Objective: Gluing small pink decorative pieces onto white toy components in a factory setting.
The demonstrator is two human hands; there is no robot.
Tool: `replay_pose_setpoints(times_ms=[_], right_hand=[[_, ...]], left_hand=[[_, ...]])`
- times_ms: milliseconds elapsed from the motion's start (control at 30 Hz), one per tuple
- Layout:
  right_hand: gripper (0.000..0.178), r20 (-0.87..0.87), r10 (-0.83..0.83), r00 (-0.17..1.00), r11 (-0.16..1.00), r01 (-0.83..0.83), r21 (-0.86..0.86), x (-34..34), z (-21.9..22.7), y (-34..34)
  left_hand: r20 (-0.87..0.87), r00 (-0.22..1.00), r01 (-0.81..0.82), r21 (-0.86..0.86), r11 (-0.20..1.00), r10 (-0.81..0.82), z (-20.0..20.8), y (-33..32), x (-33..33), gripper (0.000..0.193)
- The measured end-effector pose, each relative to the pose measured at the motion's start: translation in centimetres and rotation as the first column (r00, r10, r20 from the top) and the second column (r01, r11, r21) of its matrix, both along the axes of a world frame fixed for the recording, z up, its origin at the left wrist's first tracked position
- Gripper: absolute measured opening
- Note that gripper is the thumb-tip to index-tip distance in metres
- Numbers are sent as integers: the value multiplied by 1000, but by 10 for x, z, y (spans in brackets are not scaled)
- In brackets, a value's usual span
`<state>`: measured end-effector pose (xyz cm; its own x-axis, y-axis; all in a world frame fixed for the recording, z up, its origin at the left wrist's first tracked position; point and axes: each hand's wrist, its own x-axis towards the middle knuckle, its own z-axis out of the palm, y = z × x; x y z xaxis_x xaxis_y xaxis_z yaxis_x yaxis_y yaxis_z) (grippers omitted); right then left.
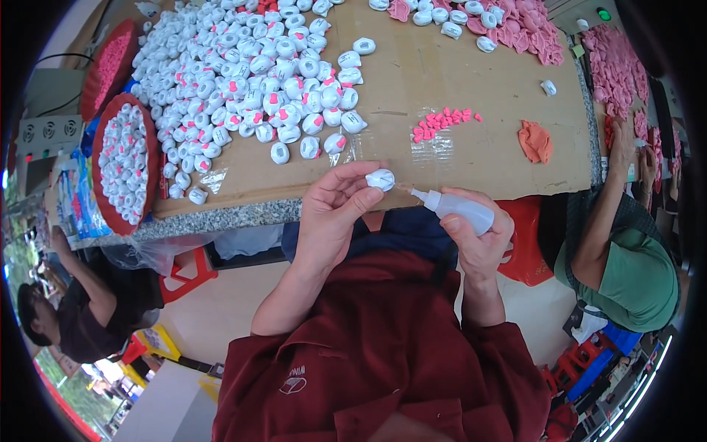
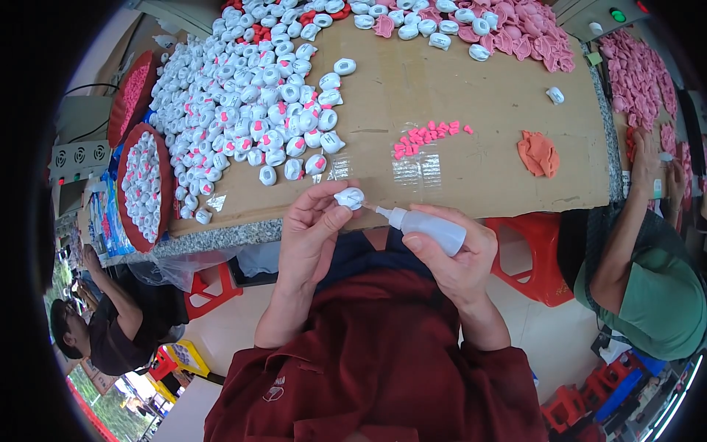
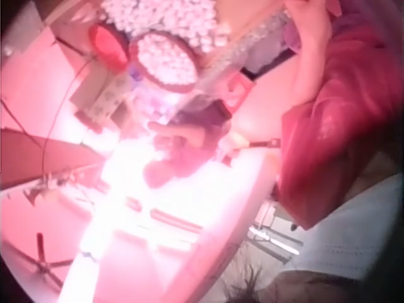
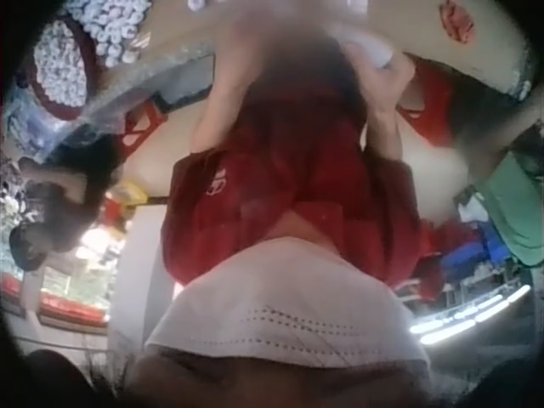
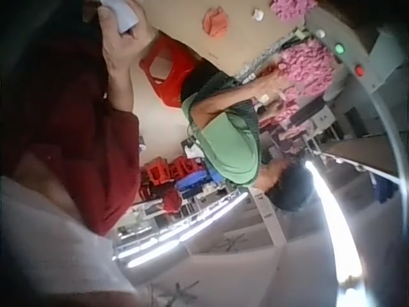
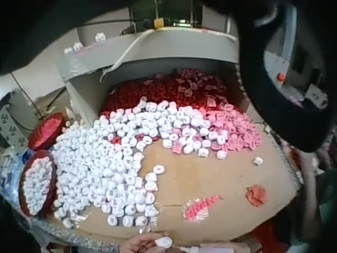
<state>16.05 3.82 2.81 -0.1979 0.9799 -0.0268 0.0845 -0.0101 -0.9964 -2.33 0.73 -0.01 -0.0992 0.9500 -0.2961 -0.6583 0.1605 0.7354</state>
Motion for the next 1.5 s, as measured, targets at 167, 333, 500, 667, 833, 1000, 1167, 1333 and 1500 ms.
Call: replay_pose_setpoints(times_ms=[167, 333, 500, 667, 833, 1000, 1167, 1333, 1500], right_hand=[[33, 13, 13, 1000, 1000, -14, 11, 1, -1, 0], [33, 23, -10, 1000, 1000, 10, -7, 2, -2, 1], [33, 8, -5, 1000, 1000, 5, 9, 2, -1, 0], [32, 8, 30, 1000, 1000, -30, 4, 1, -1, -1], [34, -56, -22, 998, 999, 19, -49, 8, -5, 4], [33, -26, 72, 997, 991, -69, 112, 1, -21, 24], [32, 65, 57, 996, 987, -66, 149, -23, -30, 32], [38, 80, 58, 995, 990, -68, 127, -26, -31, 31], [26, 339, -328, 882, 892, 171, 418, 21, -24, 43]], left_hand=[[19, 1000, -16, -10, 1000, 16, 0, 0, -1, 27], [28, 999, -34, -13, 999, 34, 0, 0, -1, 28], [26, 999, -44, -2, 999, 44, -1, 0, -1, 28], [20, 999, -41, -2, 999, 41, 0, 0, 0, 28], [34, 999, -37, -9, 999, 38, -1, 0, 0, 28], [-37, 999, -15, 25, 1000, 16, -3, -4, 0, 27], [-97, 995, -13, 11, 1000, 14, -4, -6, 3, 28], [-59, 998, -6, 24, 1000, 7, -4, -6, 6, 26], [-84, 996, 5, 26, 1000, -3, -6, -14, 7, 26]])
